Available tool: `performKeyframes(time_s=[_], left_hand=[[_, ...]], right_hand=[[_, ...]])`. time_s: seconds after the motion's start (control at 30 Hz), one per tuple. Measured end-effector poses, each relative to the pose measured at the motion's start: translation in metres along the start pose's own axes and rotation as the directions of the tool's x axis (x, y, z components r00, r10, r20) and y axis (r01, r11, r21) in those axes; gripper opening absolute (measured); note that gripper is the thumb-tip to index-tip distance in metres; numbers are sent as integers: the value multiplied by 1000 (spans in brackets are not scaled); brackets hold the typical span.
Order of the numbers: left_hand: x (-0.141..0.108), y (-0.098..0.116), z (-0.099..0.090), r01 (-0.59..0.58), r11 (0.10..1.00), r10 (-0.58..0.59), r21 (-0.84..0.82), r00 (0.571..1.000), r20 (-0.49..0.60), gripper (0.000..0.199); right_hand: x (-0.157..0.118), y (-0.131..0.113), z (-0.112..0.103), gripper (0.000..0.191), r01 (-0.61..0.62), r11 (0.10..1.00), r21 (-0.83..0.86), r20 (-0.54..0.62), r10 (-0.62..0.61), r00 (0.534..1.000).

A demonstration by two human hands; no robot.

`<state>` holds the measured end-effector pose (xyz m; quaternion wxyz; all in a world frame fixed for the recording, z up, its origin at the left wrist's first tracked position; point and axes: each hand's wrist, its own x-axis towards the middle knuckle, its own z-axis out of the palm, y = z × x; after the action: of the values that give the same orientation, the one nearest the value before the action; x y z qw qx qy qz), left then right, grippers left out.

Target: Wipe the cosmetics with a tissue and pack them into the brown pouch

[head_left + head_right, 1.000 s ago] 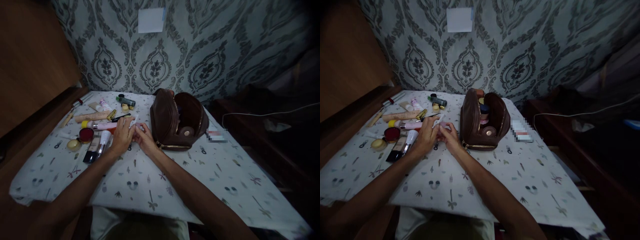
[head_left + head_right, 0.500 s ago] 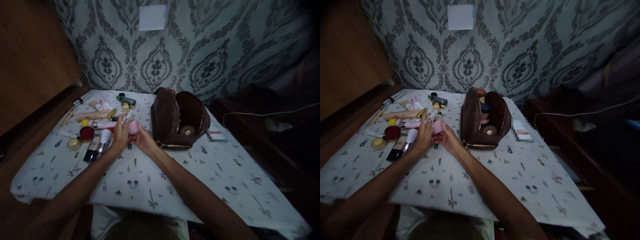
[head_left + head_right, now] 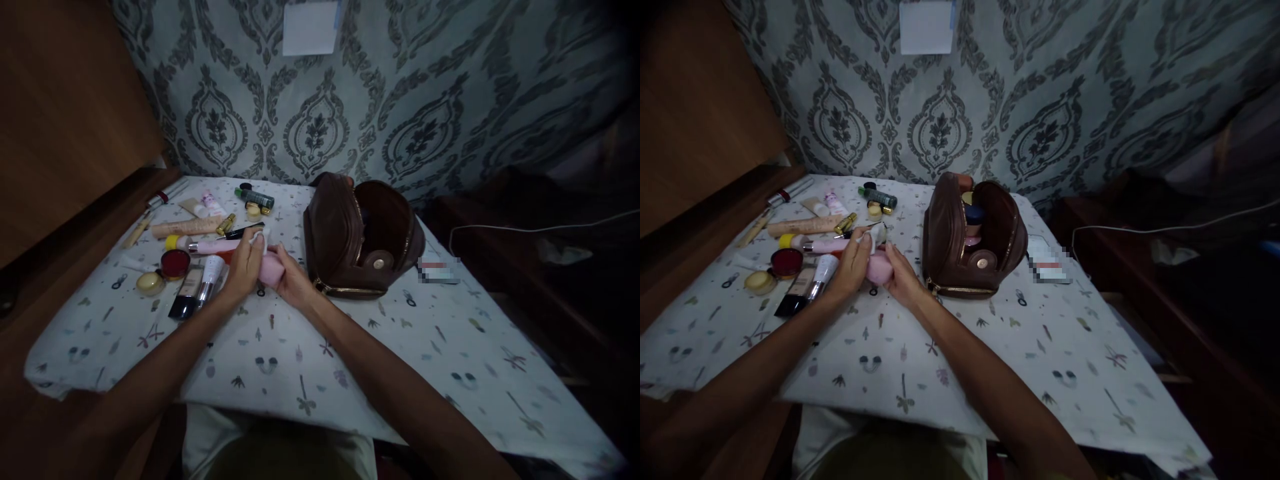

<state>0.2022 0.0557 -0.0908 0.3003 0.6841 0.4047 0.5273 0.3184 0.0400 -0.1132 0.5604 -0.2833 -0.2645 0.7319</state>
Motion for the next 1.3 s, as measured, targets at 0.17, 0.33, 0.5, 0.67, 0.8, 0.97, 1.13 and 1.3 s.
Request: performKeyframes(time_s=[0.17,0.33,0.5,0.67,0.8,0.97,1.13,1.3], left_hand=[[-3,2,2,1,1000,-1,-11,1000,-22,47],[-6,-2,4,-58,994,50,95,995,81,46],[-5,-2,4,-5,998,3,63,999,36,41],[-3,1,2,-14,999,13,40,1000,12,42],[-2,2,2,-6,999,6,42,1000,-2,44],[-1,1,2,-11,1000,11,30,1000,-11,47],[-2,-3,3,23,1000,-22,8,998,-51,54],[-3,-9,4,57,997,-60,-46,995,-75,54]], right_hand=[[3,-5,1,40,-71,990,118,-93,82,992],[2,-10,3,40,-42,965,257,-136,79,987],[-5,-7,2,23,-17,985,169,16,14,1000],[-6,-3,-2,36,9,996,88,46,-13,999],[-6,-2,-1,31,32,998,62,26,-34,999],[-3,-4,0,34,124,992,32,23,-125,992],[2,-6,-4,32,143,989,23,-39,-142,989],[2,-6,-7,26,76,985,155,-38,-71,997]])
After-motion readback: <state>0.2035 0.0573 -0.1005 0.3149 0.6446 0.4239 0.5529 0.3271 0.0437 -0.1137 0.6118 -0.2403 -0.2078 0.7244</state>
